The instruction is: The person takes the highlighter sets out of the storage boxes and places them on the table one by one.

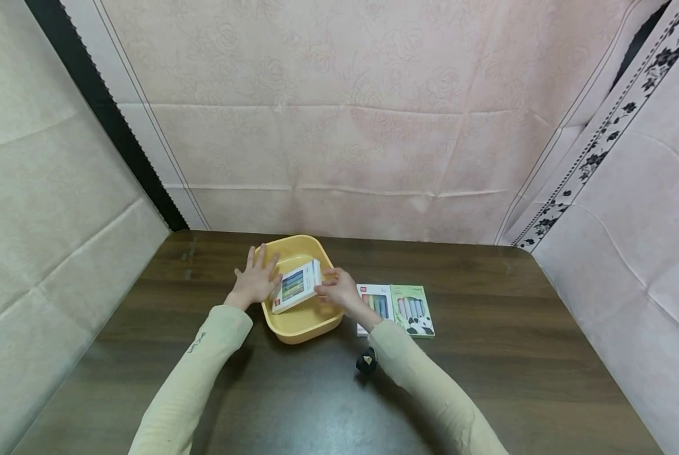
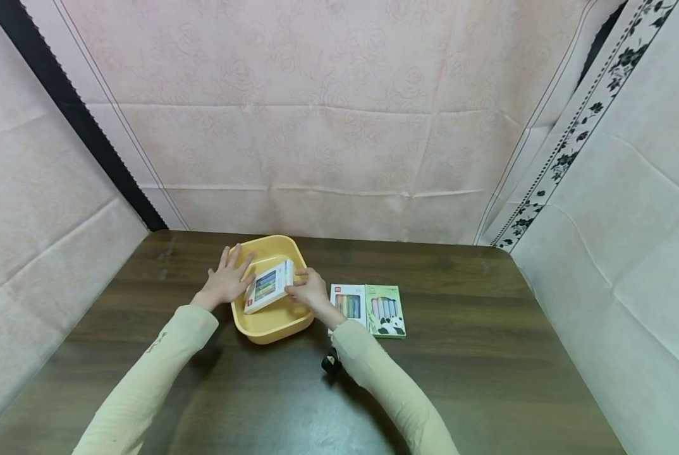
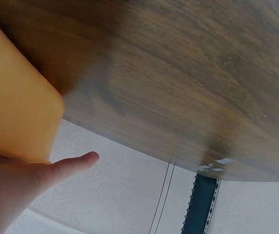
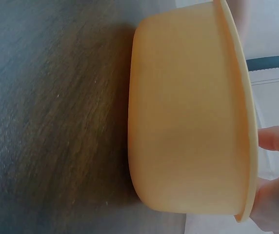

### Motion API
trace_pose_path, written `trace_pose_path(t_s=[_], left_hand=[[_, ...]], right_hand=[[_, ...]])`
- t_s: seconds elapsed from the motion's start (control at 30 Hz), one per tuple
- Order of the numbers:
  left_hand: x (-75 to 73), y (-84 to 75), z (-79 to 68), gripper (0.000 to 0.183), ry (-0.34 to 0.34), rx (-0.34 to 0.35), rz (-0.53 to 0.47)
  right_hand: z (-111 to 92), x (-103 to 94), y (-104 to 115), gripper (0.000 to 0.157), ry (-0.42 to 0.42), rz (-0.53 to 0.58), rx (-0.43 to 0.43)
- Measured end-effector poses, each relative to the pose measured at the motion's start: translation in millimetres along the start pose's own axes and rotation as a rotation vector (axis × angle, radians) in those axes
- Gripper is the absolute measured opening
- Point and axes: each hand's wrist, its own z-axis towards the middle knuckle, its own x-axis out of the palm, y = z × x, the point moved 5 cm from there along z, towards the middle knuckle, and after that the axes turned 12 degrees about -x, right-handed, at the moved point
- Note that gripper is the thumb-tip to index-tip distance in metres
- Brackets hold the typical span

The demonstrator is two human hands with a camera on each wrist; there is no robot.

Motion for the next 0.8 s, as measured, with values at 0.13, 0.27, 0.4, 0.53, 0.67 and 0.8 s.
trace_pose_path(t_s=[0.13,0.27,0.4,0.53,0.67,0.8], left_hand=[[0.6,0.8,0.6,0.058,-0.004,0.006,-0.001],[0.7,1.4,1.1,0.058,-0.008,0.004,0.001],[0.0,1.6,1.8,0.058,-0.009,-0.001,0.001],[-0.2,1.7,1.9,0.058,-0.009,0.004,0.000],[0.9,2.5,1.5,0.058,-0.009,0.006,0.005],[1.5,2.5,1.0,0.058,-0.016,0.010,0.007]], right_hand=[[0.0,-0.5,-0.7,0.047,-0.009,0.031,0.022],[-0.5,-0.9,0.8,0.045,-0.016,0.075,0.039],[-1.2,-1.8,3.6,0.043,-0.026,0.118,0.037],[-2.0,-2.7,6.5,0.043,-0.028,0.143,0.023],[-2.8,-3.8,7.4,0.045,-0.028,0.160,0.021],[-2.9,-6.2,7.1,0.045,-0.050,0.168,0.010]])
